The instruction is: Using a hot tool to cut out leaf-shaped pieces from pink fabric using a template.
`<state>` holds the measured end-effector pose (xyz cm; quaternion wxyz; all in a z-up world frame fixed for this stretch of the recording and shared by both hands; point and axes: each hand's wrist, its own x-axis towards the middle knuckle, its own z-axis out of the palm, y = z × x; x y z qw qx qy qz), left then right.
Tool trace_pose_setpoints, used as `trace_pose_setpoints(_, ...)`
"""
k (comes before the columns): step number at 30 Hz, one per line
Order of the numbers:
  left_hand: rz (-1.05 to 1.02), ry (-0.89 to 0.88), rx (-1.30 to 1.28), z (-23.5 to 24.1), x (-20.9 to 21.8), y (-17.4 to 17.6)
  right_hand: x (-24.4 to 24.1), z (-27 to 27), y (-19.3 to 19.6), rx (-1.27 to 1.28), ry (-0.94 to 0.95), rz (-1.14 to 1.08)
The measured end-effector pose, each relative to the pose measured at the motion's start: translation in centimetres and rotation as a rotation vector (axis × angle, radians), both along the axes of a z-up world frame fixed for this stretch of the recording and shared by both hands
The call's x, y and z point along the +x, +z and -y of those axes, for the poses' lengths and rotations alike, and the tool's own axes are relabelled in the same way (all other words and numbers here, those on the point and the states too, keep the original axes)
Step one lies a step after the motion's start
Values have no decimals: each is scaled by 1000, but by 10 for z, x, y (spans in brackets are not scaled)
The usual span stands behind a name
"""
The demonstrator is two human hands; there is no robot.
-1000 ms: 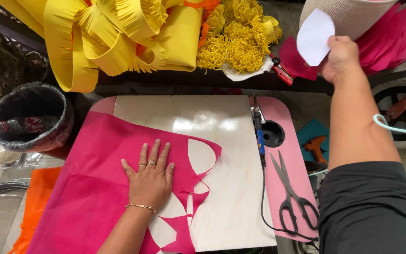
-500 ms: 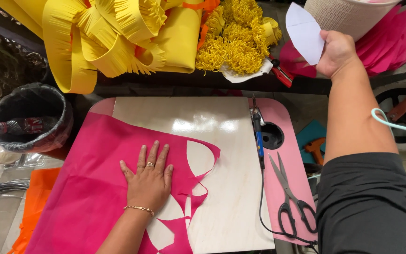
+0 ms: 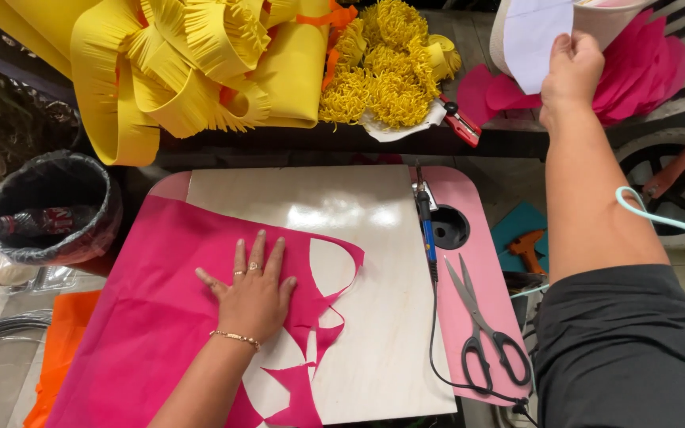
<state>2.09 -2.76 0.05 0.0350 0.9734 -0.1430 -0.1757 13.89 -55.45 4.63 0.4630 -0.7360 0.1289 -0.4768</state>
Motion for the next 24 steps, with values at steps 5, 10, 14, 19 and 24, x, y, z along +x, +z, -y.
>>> trace_pose_setpoints(5,113,-77,-138,27,5,22,-12,-15,-7,205,-132,-147)
trace_pose_setpoints(10,199,-152,-261,49,5,30,-16,-24,-15,316,-157,-329)
trace_pose_setpoints(14,89,-151,-251,50,0,30,-19,-29,-4,359,-139,-609)
trace_pose_setpoints(19,66,-121,-220,40,-4,19,17,43,-51,237,-32,-535)
trace_pose_setpoints(24,3,-57,-241,32,-5,11,-7,-1,13,378,108,-900)
